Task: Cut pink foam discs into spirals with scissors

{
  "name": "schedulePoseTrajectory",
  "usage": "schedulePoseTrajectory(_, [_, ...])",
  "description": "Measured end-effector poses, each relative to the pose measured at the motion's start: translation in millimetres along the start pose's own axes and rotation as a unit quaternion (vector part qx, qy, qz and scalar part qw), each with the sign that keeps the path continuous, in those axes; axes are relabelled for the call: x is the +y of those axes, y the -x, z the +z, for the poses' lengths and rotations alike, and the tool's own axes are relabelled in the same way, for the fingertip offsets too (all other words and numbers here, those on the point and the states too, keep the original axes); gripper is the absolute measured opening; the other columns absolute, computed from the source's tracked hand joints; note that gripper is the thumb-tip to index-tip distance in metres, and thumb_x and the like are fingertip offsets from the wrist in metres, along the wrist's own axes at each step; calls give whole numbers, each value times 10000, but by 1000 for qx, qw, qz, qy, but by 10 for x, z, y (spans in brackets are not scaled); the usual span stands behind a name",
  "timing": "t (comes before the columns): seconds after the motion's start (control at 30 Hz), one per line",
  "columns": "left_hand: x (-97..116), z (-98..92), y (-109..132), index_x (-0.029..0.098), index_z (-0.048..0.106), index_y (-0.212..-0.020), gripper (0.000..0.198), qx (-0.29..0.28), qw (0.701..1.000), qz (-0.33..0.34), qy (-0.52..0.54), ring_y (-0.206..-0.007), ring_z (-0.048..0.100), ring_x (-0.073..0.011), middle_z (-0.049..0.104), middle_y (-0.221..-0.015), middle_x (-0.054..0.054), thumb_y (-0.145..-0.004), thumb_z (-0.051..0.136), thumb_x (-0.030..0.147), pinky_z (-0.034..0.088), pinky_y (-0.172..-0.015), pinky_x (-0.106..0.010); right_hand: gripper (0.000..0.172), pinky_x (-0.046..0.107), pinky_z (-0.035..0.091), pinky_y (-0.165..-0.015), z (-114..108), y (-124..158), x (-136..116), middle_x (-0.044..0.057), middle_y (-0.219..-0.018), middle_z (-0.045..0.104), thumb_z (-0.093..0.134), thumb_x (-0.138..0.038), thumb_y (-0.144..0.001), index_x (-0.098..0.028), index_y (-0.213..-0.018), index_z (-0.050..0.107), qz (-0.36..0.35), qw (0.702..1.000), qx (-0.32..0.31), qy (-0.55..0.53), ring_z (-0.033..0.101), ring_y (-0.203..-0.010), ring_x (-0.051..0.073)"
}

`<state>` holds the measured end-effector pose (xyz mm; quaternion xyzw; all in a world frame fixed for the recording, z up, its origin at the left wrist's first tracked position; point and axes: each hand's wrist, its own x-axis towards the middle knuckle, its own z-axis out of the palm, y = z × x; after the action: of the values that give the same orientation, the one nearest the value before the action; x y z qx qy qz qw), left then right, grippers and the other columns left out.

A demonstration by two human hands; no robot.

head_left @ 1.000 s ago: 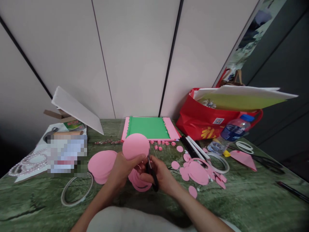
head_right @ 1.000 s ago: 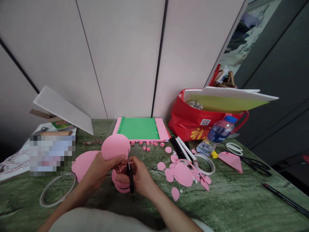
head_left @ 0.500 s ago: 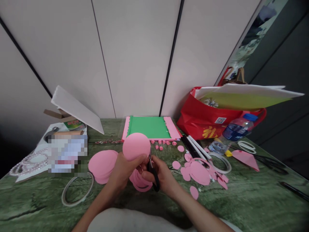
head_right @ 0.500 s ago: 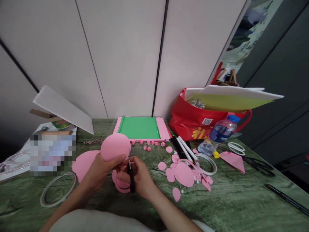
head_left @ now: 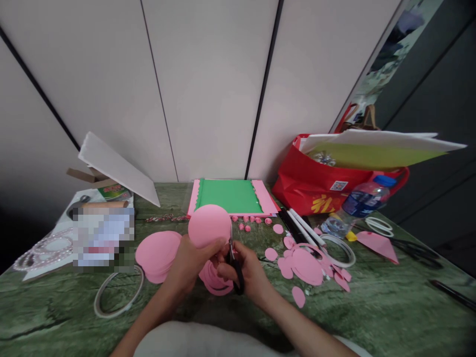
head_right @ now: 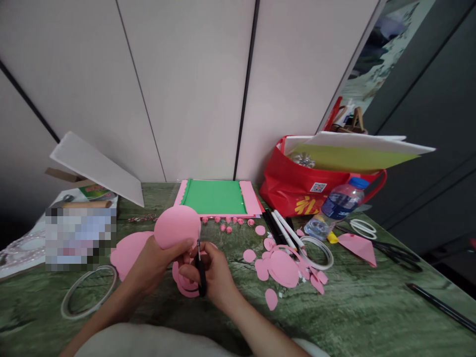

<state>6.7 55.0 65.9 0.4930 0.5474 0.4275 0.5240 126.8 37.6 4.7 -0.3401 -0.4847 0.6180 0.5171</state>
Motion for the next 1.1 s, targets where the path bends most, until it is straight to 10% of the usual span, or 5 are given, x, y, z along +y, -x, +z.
schedulePoseTrajectory(1.1, [-65,-50,-30,113,637,-532,245,-88,995,6,52,-388,502,-89,592,-456,-7,-697,641,294,406,-393,-189,425,176,384,-370,-17,0,39,-54,-586,562,804,-361,-513,-194,-705,463,12,999,31,-17,468,-387,65])
